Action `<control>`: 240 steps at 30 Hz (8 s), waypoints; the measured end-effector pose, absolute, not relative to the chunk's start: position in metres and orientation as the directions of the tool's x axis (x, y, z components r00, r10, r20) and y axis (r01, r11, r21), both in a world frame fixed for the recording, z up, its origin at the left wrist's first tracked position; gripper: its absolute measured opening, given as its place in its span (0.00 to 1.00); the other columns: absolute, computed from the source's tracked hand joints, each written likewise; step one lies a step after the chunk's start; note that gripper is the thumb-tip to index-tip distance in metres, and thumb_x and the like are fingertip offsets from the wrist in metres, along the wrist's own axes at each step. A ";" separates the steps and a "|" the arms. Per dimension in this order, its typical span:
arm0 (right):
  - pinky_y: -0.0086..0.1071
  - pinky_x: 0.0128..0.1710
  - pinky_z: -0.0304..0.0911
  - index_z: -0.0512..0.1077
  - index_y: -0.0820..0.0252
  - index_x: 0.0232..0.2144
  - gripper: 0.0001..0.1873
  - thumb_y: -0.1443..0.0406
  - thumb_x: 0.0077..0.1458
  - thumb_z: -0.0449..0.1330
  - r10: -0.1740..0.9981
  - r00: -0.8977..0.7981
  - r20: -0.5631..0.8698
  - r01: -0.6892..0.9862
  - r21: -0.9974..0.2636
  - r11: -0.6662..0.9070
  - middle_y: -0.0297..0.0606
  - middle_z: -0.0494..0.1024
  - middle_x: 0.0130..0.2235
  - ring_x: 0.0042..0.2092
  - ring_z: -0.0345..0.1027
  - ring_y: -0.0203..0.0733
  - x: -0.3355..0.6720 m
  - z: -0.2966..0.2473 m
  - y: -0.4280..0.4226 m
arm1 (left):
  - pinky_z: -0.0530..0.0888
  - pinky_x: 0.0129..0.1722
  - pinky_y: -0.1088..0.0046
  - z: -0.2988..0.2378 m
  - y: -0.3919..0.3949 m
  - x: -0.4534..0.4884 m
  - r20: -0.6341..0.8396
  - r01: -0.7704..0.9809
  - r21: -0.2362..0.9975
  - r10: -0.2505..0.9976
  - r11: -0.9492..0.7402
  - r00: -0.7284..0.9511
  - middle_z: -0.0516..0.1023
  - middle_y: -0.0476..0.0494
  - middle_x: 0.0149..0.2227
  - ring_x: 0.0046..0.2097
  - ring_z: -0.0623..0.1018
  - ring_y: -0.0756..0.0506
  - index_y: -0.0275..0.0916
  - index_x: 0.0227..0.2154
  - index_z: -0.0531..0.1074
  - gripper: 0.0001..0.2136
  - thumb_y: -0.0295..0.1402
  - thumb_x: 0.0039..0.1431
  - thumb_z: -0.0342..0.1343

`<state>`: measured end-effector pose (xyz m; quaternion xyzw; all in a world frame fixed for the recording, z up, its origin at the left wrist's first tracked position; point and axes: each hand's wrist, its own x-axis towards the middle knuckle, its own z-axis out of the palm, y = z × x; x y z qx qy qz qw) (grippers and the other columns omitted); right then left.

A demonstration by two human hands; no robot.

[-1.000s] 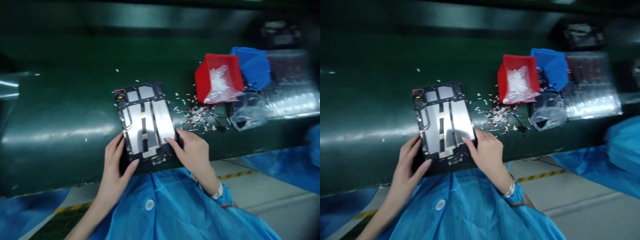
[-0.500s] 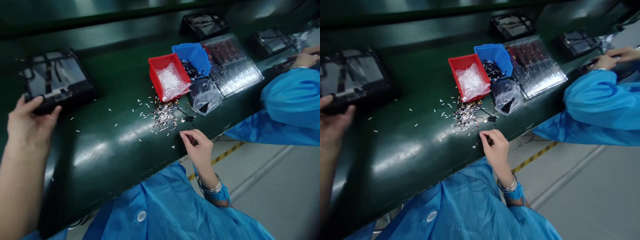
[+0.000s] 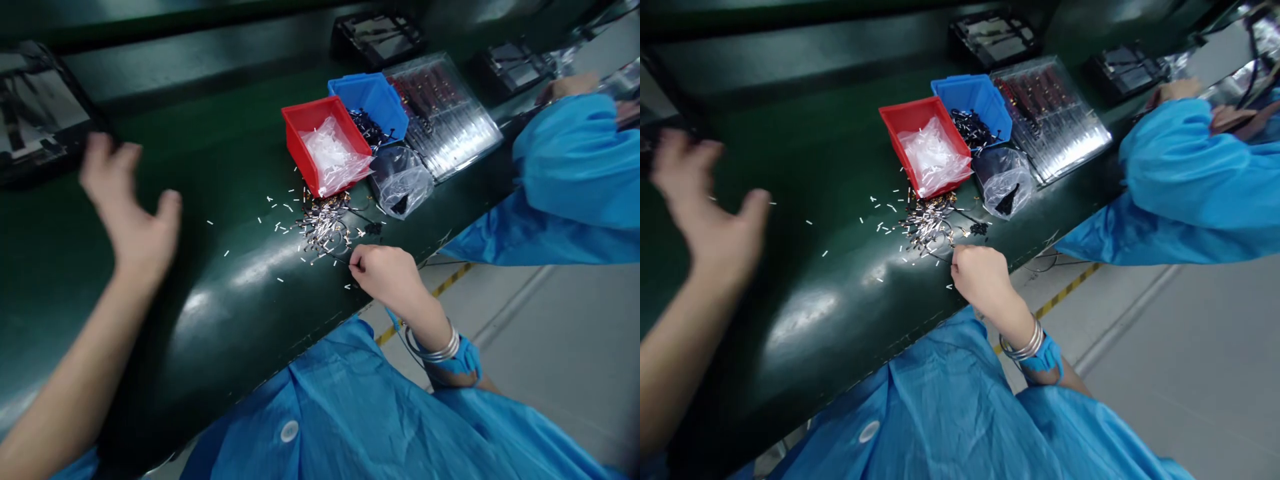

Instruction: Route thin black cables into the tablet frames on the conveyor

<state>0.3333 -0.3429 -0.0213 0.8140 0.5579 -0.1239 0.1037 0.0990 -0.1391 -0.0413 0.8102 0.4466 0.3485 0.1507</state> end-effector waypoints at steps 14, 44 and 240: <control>0.31 0.29 0.62 0.74 0.61 0.31 0.05 0.70 0.57 0.57 0.876 0.177 0.449 0.970 -0.230 -0.078 0.38 0.77 0.28 0.30 0.66 0.38 0.298 -0.065 -0.399 | 0.64 0.58 0.59 -0.060 -0.282 0.139 0.418 0.105 0.414 0.291 -0.904 0.861 0.64 0.31 0.61 0.65 0.59 0.40 0.34 0.62 0.55 0.25 0.24 0.61 0.48; 0.33 0.28 0.64 0.75 0.56 0.28 0.06 0.65 0.56 0.60 0.730 0.474 0.493 0.865 -0.417 -0.280 0.36 0.75 0.30 0.33 0.70 0.39 0.376 -0.089 -0.388 | 0.56 0.62 0.61 -0.082 -0.300 0.163 0.176 0.058 0.260 0.107 -0.964 0.979 0.58 0.34 0.65 0.66 0.57 0.37 0.29 0.59 0.62 0.26 0.42 0.67 0.42; 0.34 0.35 0.68 0.76 0.59 0.36 0.08 0.72 0.56 0.59 0.860 -0.060 0.506 0.964 -0.195 0.181 0.38 0.80 0.35 0.36 0.68 0.38 0.362 -0.060 -0.381 | 0.68 0.54 0.63 -0.073 -0.284 0.167 0.383 -0.046 0.327 0.088 -0.944 0.920 0.70 0.36 0.58 0.58 0.70 0.41 0.32 0.48 0.72 0.15 0.31 0.66 0.44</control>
